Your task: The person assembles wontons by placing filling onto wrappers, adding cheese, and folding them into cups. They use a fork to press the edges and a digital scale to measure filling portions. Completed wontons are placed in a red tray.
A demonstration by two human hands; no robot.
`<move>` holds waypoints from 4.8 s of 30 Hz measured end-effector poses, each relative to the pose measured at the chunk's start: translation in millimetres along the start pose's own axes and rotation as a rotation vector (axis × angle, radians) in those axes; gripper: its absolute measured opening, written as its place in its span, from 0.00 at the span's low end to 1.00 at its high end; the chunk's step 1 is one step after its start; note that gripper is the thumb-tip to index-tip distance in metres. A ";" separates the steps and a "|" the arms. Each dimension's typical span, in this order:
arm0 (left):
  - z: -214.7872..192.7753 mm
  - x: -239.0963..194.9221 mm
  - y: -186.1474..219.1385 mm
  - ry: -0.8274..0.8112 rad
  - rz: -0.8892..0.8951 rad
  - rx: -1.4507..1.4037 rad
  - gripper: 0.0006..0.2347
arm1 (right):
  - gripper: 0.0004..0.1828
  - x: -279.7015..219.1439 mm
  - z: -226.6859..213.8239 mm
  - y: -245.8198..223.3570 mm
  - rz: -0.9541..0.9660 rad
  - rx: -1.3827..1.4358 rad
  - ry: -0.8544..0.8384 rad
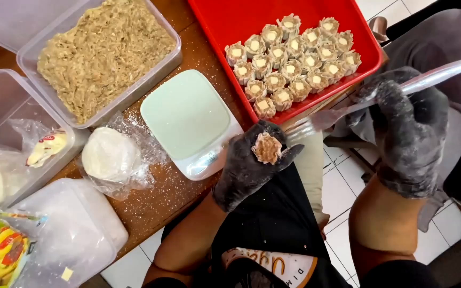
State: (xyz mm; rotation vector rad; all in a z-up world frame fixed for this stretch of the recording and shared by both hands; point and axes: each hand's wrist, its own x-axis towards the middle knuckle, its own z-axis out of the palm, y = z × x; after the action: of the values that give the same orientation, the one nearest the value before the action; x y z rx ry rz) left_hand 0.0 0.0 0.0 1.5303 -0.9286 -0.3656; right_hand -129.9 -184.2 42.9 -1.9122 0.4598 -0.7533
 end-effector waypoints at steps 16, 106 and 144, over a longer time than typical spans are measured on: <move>12.4 -9.2 -23.3 -0.126 -0.035 -0.142 0.12 | 0.11 -8.9 6.8 -35.5 0.068 0.101 -0.025; 121.0 -12.4 -60.6 -0.029 0.181 0.086 0.32 | 0.06 -58.1 -47.3 -5.9 0.204 0.270 0.538; 83.6 3.5 -6.2 -0.377 -0.089 -0.369 0.18 | 0.10 -60.7 -29.6 -5.9 0.230 0.387 0.544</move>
State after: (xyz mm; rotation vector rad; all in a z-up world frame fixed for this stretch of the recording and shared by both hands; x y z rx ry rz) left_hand -54.4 -60.0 -21.8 1.1831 -1.0170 -0.8630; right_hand -194.6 -164.4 39.2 -1.2579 0.7886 -1.1177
